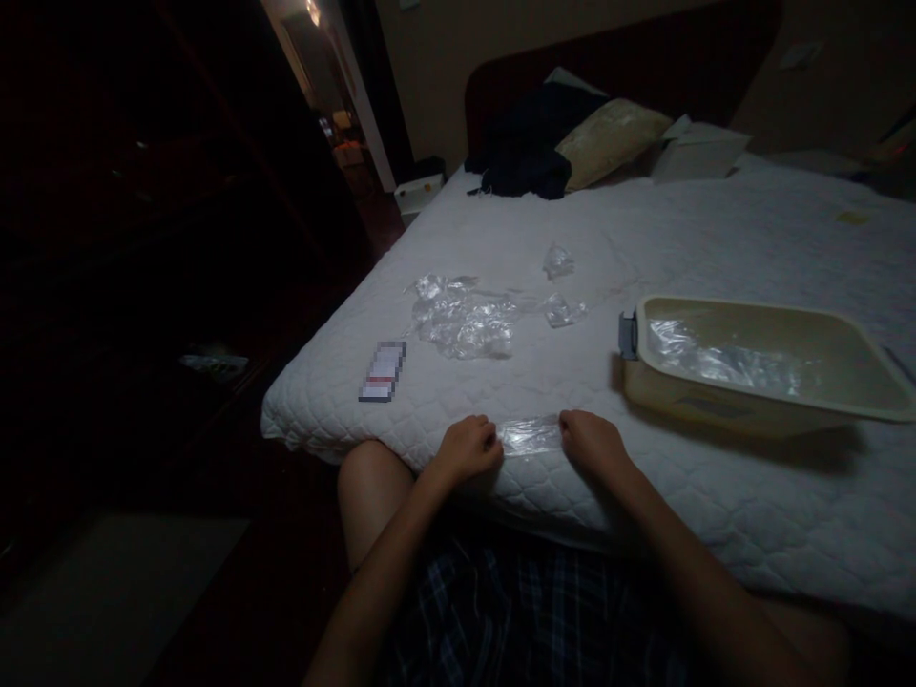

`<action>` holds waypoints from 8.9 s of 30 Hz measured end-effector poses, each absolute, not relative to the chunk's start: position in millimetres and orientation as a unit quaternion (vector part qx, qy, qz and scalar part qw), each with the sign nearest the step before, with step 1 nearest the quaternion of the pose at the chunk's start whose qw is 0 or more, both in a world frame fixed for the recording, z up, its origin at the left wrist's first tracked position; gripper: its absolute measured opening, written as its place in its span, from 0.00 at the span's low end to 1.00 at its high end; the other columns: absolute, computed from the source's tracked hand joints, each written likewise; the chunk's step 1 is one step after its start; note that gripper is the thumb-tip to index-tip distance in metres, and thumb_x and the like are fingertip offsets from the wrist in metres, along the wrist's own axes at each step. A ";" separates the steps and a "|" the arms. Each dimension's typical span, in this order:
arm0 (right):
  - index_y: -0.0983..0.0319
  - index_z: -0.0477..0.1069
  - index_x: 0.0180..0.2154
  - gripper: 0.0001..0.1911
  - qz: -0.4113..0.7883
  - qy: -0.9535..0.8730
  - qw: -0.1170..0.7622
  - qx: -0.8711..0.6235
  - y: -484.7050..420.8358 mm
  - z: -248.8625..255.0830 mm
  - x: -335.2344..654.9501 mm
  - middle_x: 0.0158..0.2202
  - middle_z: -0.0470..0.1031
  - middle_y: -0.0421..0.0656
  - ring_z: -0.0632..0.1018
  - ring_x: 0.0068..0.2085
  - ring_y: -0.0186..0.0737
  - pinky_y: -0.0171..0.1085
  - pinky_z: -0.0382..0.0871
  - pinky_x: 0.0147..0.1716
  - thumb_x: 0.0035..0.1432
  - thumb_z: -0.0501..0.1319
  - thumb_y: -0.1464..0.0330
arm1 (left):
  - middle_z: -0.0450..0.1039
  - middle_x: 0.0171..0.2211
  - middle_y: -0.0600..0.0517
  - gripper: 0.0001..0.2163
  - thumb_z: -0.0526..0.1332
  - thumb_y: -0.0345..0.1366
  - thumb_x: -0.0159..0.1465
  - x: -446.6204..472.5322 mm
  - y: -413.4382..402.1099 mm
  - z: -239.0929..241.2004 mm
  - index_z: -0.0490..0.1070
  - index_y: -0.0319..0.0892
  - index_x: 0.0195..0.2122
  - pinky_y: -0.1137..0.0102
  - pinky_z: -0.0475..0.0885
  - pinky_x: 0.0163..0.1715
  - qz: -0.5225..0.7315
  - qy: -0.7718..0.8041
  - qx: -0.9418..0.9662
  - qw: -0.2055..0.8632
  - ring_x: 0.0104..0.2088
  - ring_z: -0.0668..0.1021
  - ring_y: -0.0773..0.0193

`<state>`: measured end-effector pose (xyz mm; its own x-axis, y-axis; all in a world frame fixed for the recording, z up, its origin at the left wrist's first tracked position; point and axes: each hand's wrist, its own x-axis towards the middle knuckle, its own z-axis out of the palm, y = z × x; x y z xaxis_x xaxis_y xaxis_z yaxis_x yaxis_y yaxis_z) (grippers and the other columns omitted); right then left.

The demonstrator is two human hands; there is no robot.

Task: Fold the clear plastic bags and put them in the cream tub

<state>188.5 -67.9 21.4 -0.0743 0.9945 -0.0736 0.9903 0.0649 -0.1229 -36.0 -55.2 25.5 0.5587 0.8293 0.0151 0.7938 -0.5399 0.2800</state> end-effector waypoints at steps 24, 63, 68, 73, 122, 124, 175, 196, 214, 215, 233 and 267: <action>0.61 0.68 0.35 0.09 -0.054 -0.820 0.108 -0.560 -51.9 23.1 176.1 0.35 0.71 0.47 0.69 0.35 0.40 0.34 0.56 0.29 0.56 0.50 0.73 | 0.66 0.25 0.53 0.07 0.51 0.33 0.57 -56.1 -50.6 8.8 0.65 0.40 0.25 0.74 0.61 0.28 0.207 0.495 0.834 0.132 0.27 0.68 0.69; 0.61 0.68 0.46 0.15 0.018 -0.855 0.245 -0.457 -51.5 -2.3 170.3 0.44 0.73 0.47 0.73 0.41 0.40 0.40 0.66 0.40 0.58 0.51 0.72 | 0.70 0.38 0.52 0.11 0.52 0.34 0.61 -47.1 -16.6 2.8 0.71 0.46 0.41 0.75 0.64 0.34 0.224 0.429 0.866 0.122 0.34 0.72 0.69; 0.61 0.68 0.44 0.13 0.054 -0.844 0.265 -0.463 -50.1 -4.0 170.7 0.43 0.73 0.45 0.72 0.42 0.40 0.40 0.65 0.41 0.58 0.51 0.72 | 0.70 0.39 0.51 0.11 0.52 0.34 0.61 -47.6 -18.1 0.7 0.70 0.45 0.42 0.75 0.65 0.35 0.225 0.419 0.873 0.111 0.36 0.72 0.69; 0.60 0.69 0.42 0.12 0.111 -0.816 0.290 -0.488 -49.6 -1.8 169.7 0.40 0.75 0.44 0.72 0.40 0.40 0.40 0.65 0.40 0.57 0.52 0.70 | 0.69 0.40 0.51 0.10 0.53 0.34 0.61 -44.9 -18.6 4.2 0.70 0.45 0.41 0.74 0.65 0.37 0.224 0.425 0.866 0.143 0.38 0.72 0.68; 0.63 0.60 0.43 0.16 0.108 -0.664 0.368 -0.642 -33.7 -6.8 153.8 0.35 0.69 0.45 0.72 0.29 0.37 0.36 0.66 0.29 0.57 0.51 0.60 | 0.72 0.36 0.46 0.19 0.43 0.47 0.64 2.4 2.3 21.6 0.68 0.41 0.37 0.69 0.63 0.35 0.068 0.560 0.820 0.097 0.37 0.74 0.61; 0.64 0.61 0.42 0.15 0.072 -0.670 0.382 -0.633 -35.5 -7.4 152.9 0.37 0.67 0.47 0.71 0.29 0.37 0.37 0.66 0.29 0.57 0.51 0.61 | 0.72 0.36 0.47 0.19 0.43 0.47 0.64 2.5 1.9 23.3 0.68 0.41 0.37 0.70 0.62 0.35 0.063 0.562 0.819 0.101 0.38 0.74 0.61; 0.61 0.68 0.40 0.12 0.052 -0.724 0.459 -0.513 -40.2 -8.5 157.2 0.39 0.73 0.47 0.72 0.43 0.45 0.47 0.63 0.44 0.52 0.57 0.66 | 0.69 0.37 0.52 0.08 0.50 0.31 0.60 -12.8 -24.9 14.9 0.67 0.43 0.36 0.71 0.67 0.38 0.361 0.450 0.775 0.259 0.37 0.72 0.66; 0.62 0.69 0.30 0.16 0.403 -0.493 0.550 -0.541 -46.8 22.3 162.9 0.25 0.69 0.40 0.69 0.27 0.36 0.35 0.65 0.26 0.45 0.62 0.56 | 0.72 0.36 0.46 0.15 0.62 0.45 0.51 -11.7 -42.6 16.9 0.71 0.39 0.35 0.66 0.68 0.40 0.480 0.418 0.448 0.628 0.36 0.75 0.63; 0.62 0.70 0.31 0.15 0.409 -0.555 0.497 -0.527 -50.6 30.0 144.0 0.30 0.73 0.43 0.73 0.31 0.39 0.37 0.67 0.32 0.46 0.61 0.57 | 0.69 0.28 0.55 0.18 0.67 0.42 0.43 -10.4 -39.7 3.0 0.65 0.41 0.31 0.74 0.66 0.30 0.476 0.413 0.414 0.657 0.27 0.72 0.71; 0.62 0.70 0.31 0.15 0.410 -0.556 0.496 -0.525 -50.8 29.7 143.5 0.29 0.73 0.43 0.73 0.31 0.39 0.37 0.67 0.31 0.46 0.61 0.57 | 0.70 0.28 0.54 0.19 0.68 0.42 0.42 -9.9 -39.6 3.2 0.65 0.41 0.32 0.74 0.66 0.31 0.475 0.411 0.415 0.658 0.28 0.72 0.70; 0.63 0.69 0.36 0.20 0.501 -0.530 0.448 -0.517 -51.1 15.0 142.8 0.35 0.75 0.45 0.75 0.35 0.42 0.41 0.69 0.36 0.40 0.64 0.59 | 0.65 0.22 0.57 0.15 0.67 0.40 0.43 -10.1 -38.9 -1.5 0.65 0.39 0.28 0.77 0.62 0.25 0.485 0.405 0.406 0.661 0.23 0.68 0.74; 0.64 0.68 0.33 0.18 0.364 -0.454 0.557 -0.593 -74.9 124.0 313.5 0.30 0.72 0.41 0.72 0.28 0.33 0.34 0.68 0.29 0.40 0.65 0.62 | 0.72 0.24 0.53 0.17 0.68 0.36 0.43 -6.5 -32.1 -10.8 0.65 0.38 0.32 0.70 0.71 0.31 0.486 0.430 0.314 0.693 0.25 0.75 0.68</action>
